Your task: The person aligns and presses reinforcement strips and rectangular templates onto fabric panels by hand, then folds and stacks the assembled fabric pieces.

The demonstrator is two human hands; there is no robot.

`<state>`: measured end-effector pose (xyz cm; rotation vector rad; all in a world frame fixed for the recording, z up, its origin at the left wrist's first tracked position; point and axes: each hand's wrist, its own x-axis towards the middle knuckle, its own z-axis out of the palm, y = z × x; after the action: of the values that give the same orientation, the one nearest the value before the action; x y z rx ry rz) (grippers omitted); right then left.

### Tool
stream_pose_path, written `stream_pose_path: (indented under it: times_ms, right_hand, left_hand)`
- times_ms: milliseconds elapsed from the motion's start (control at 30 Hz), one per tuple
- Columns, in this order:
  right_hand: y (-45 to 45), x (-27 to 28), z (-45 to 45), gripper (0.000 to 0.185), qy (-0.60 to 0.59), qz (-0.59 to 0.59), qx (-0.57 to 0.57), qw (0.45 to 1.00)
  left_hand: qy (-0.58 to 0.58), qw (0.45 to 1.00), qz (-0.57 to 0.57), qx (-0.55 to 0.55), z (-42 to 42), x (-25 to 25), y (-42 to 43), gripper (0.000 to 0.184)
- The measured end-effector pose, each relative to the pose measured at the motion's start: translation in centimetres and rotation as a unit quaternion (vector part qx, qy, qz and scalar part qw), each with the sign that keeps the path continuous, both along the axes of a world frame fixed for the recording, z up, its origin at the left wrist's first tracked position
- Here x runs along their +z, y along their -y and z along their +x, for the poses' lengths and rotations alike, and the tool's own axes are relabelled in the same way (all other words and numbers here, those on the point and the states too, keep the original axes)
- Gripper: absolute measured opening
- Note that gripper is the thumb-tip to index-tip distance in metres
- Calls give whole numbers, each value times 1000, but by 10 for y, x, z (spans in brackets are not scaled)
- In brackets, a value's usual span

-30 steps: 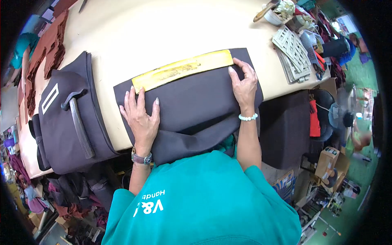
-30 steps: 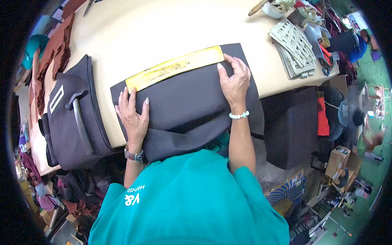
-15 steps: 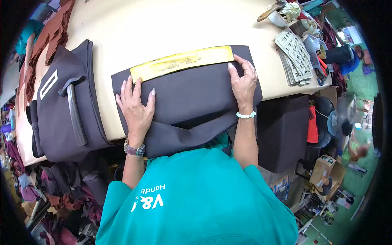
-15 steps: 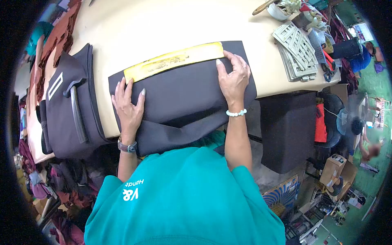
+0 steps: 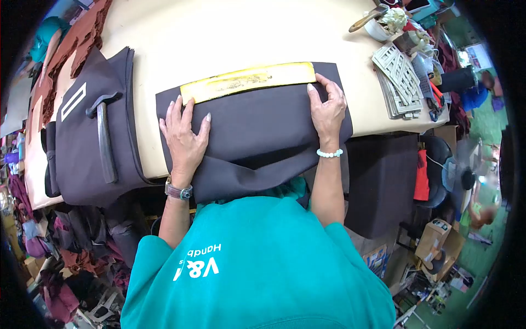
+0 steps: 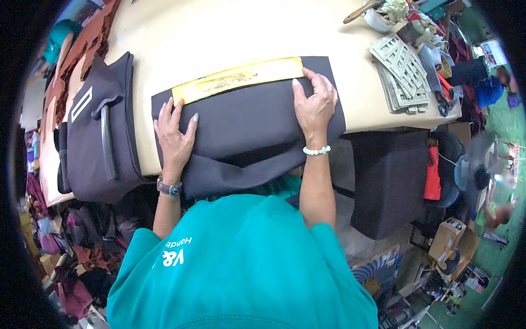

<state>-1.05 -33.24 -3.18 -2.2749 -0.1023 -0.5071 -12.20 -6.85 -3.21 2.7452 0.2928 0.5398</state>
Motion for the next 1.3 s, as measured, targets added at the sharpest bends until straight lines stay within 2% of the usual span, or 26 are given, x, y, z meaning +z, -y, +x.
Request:
stream_pose_path:
  times_ms: [1133, 1300]
  right_hand:
    - [0, -4, 4, 26, -3, 42, 2, 999]
    - [1, -2, 4, 25, 9, 19, 12, 1000]
  left_hand:
    - [8, 999, -51, -3, -2, 3, 1, 50]
    - [7, 999, -54, -7, -3, 5, 1, 50]
